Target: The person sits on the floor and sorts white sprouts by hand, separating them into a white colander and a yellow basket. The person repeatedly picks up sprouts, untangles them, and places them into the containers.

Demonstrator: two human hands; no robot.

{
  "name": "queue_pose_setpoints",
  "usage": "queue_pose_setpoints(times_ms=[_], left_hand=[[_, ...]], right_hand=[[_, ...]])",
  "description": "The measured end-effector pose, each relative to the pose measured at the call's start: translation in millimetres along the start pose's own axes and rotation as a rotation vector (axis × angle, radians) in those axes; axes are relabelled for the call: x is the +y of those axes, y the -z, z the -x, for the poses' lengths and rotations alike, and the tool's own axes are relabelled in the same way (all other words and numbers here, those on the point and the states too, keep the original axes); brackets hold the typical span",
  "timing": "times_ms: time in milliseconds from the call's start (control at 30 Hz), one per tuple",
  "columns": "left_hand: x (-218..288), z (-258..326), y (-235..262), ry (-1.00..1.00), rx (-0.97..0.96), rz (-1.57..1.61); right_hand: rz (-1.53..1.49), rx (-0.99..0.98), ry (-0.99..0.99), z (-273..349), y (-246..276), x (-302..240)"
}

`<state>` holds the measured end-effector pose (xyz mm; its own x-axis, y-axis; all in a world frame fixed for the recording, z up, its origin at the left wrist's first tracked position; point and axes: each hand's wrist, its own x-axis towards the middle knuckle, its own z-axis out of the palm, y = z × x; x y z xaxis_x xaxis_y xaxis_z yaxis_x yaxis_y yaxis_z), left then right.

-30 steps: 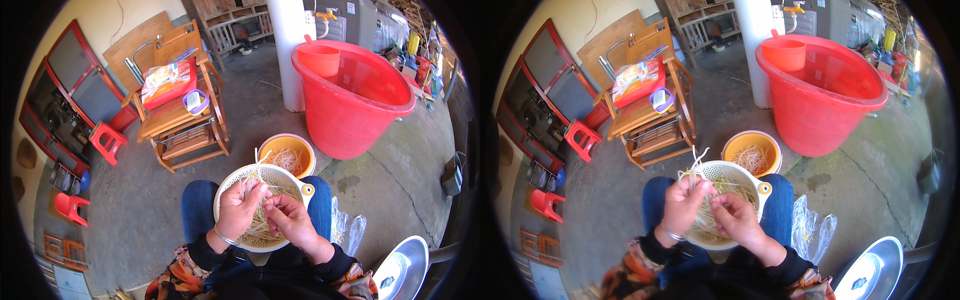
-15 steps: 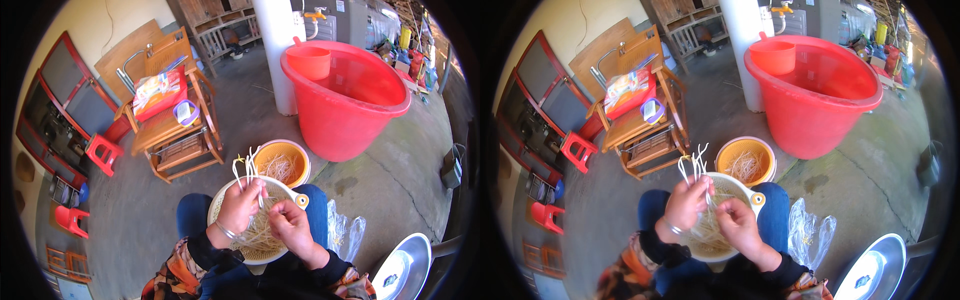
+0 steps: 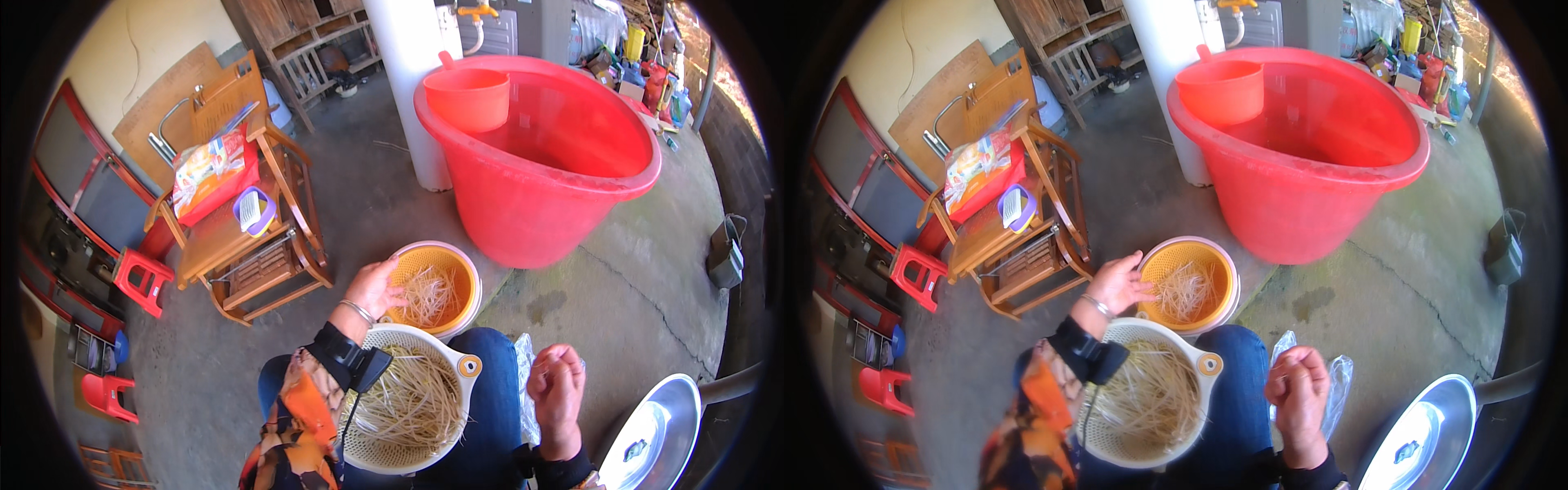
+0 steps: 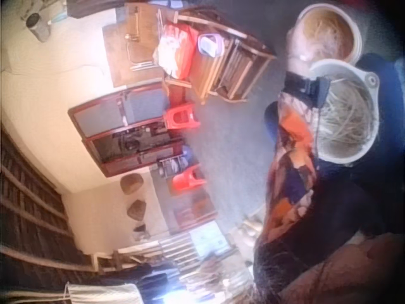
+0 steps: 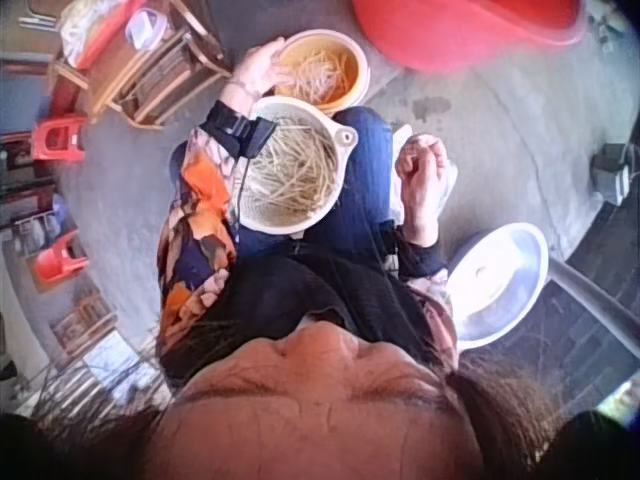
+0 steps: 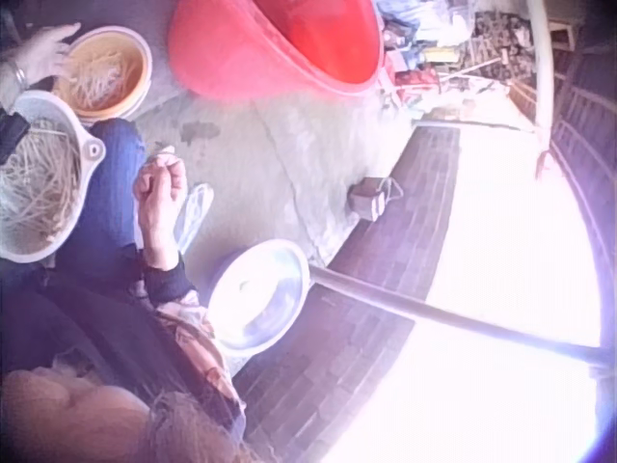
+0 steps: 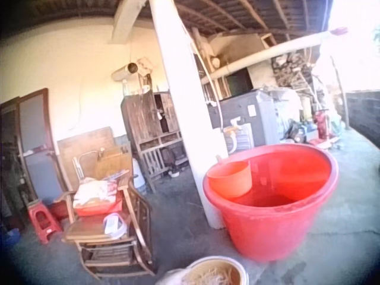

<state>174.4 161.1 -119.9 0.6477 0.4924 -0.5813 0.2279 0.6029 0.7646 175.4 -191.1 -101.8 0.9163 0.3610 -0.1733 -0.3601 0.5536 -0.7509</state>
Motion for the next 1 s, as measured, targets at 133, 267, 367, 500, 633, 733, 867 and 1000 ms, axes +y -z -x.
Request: queue_pose_setpoints(times_ms=[133,267,367,500,633,733,867,1000], left_hand=[[28.2,55.3,9.8,-0.159,-0.272,0.018],[39.5,107.7,22.5,-0.194,-0.346,-0.181],[27.0,137.7,38.4,-0.219,-0.422,-0.499],[-3.8,165.7,54.1,-0.308,-0.428,-0.97],[-38.6,170.4,58.6,-0.486,-0.298,-1.446],[-60.9,161.0,56.0,-0.761,-0.23,-1.596],[-70.9,133.3,48.7,-0.996,-0.131,-1.693],[-71.5,112.7,42.4,-1.067,-0.246,-1.697]], right_hand=[[0.349,0.135,0.136,-36.9,101.9,33.3],[1.254,0.397,0.16,-66.6,230.3,94.3],[1.681,-0.018,-0.21,-50.0,305.7,116.3],[1.535,0.113,-0.384,-46.3,322.3,116.3],[1.079,0.185,-0.106,-54.1,268.2,83.8],[1.209,0.022,0.119,-44.8,213.8,55.6],[1.095,0.005,0.199,-18.8,151.6,47.0],[1.018,-0.054,0.179,14.1,118.1,49.1]])
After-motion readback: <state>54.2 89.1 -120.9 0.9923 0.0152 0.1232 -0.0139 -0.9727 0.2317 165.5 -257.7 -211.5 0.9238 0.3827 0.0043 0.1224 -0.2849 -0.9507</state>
